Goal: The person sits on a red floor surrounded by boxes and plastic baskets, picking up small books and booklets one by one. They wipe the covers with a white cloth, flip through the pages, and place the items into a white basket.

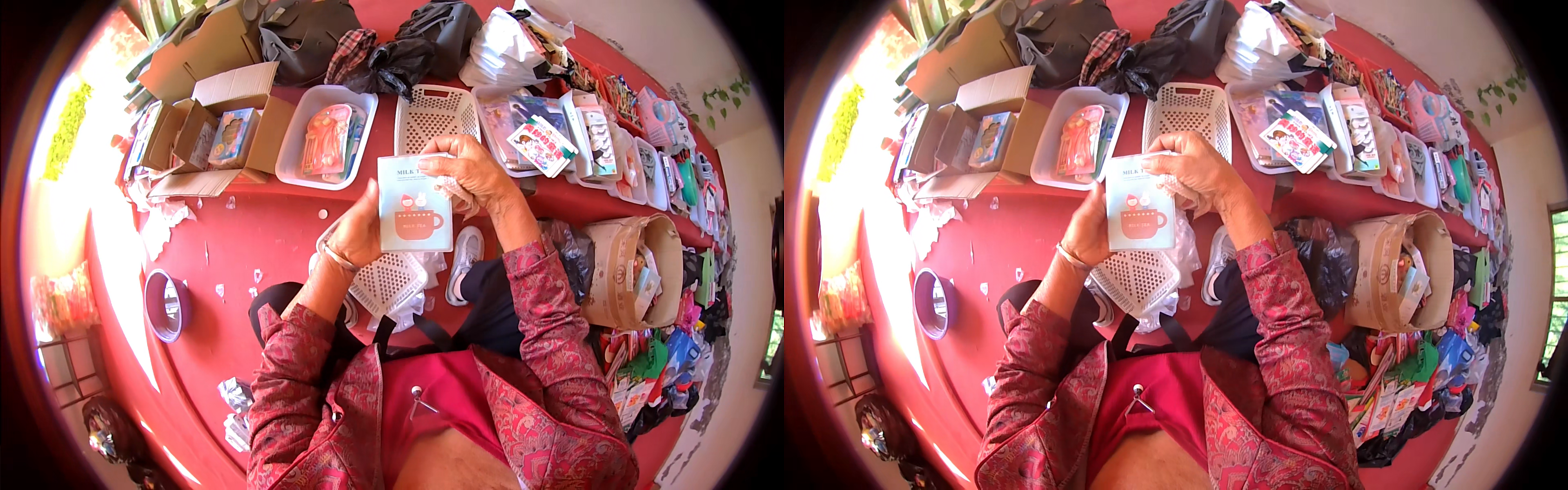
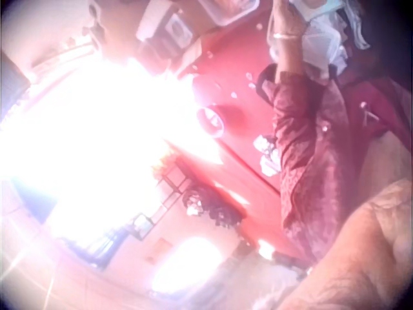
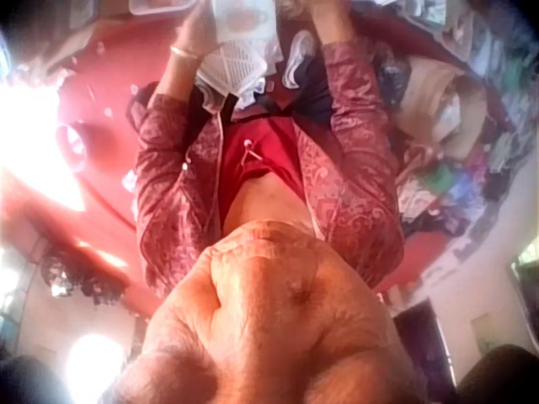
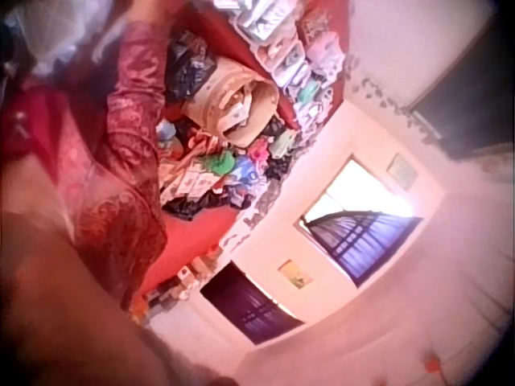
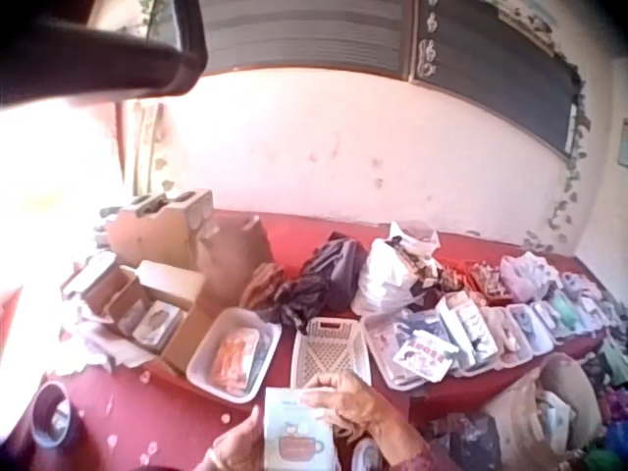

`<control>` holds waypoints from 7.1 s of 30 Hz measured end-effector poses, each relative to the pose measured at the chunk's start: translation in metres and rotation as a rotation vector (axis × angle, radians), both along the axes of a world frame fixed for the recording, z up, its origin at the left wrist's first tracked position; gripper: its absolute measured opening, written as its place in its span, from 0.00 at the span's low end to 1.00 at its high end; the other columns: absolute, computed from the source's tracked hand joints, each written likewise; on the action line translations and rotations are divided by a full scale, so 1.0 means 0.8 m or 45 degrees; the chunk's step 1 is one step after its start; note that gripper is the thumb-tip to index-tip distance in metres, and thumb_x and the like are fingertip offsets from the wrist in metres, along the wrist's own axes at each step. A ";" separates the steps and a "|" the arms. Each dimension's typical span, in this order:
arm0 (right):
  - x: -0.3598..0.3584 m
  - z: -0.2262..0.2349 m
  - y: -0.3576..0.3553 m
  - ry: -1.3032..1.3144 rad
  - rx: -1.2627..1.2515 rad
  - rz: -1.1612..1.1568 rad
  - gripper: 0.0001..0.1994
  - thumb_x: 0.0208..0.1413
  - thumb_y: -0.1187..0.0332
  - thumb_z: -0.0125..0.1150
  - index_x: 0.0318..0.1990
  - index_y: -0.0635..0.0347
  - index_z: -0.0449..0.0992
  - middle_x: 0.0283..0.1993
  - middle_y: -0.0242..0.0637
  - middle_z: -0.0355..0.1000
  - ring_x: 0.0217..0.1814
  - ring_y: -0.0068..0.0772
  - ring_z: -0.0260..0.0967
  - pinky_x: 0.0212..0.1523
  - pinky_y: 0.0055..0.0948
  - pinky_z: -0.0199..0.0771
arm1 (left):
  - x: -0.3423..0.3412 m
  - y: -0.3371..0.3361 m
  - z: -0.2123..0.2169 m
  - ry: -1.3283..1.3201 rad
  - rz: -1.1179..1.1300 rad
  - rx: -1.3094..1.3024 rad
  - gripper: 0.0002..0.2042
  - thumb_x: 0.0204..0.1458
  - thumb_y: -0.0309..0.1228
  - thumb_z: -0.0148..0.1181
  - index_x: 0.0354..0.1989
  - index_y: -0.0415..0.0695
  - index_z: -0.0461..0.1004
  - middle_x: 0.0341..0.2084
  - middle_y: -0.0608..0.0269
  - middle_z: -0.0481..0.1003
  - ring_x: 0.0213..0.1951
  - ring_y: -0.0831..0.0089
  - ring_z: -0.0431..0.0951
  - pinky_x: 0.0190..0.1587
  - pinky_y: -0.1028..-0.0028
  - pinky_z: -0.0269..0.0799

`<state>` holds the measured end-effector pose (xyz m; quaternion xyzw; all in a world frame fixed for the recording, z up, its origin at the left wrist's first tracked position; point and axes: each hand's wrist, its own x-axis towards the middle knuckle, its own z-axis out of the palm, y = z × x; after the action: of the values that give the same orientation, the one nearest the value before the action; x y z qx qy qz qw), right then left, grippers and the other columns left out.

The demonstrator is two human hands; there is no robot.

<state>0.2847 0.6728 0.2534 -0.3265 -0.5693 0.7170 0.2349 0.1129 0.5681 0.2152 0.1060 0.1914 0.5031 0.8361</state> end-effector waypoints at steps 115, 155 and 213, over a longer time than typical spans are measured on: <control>-0.050 -0.010 -0.031 -0.104 1.619 -0.185 0.07 0.43 0.74 0.50 0.33 0.58 0.69 0.38 0.41 0.66 0.44 0.44 0.64 0.51 0.38 0.61 | -0.003 0.004 -0.013 0.629 0.412 0.412 0.19 0.46 0.21 0.51 0.49 0.35 0.62 0.41 0.56 0.70 0.43 0.68 0.72 0.49 0.68 0.68; 0.016 0.011 -0.026 -0.001 0.254 -0.012 0.07 0.44 0.73 0.59 0.31 0.66 0.75 0.19 0.32 0.69 0.20 0.21 0.66 0.23 0.24 0.65 | -0.031 0.010 0.007 0.317 0.228 0.388 0.29 0.43 0.31 0.62 0.54 0.35 0.59 0.50 0.56 0.66 0.52 0.66 0.66 0.54 0.66 0.60; 0.003 0.010 -0.043 -0.212 0.910 -0.091 0.07 0.46 0.71 0.56 0.31 0.66 0.70 0.29 0.42 0.70 0.31 0.38 0.71 0.33 0.33 0.69 | -0.026 0.026 -0.024 0.285 0.607 -0.166 0.25 0.56 0.52 0.39 0.50 0.42 0.62 0.41 0.59 0.70 0.43 0.64 0.72 0.47 0.62 0.70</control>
<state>0.2874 0.6387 0.2612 -0.3006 -0.7893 0.4351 0.3120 0.0922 0.5888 0.1957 0.0588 0.3342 0.6576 0.6726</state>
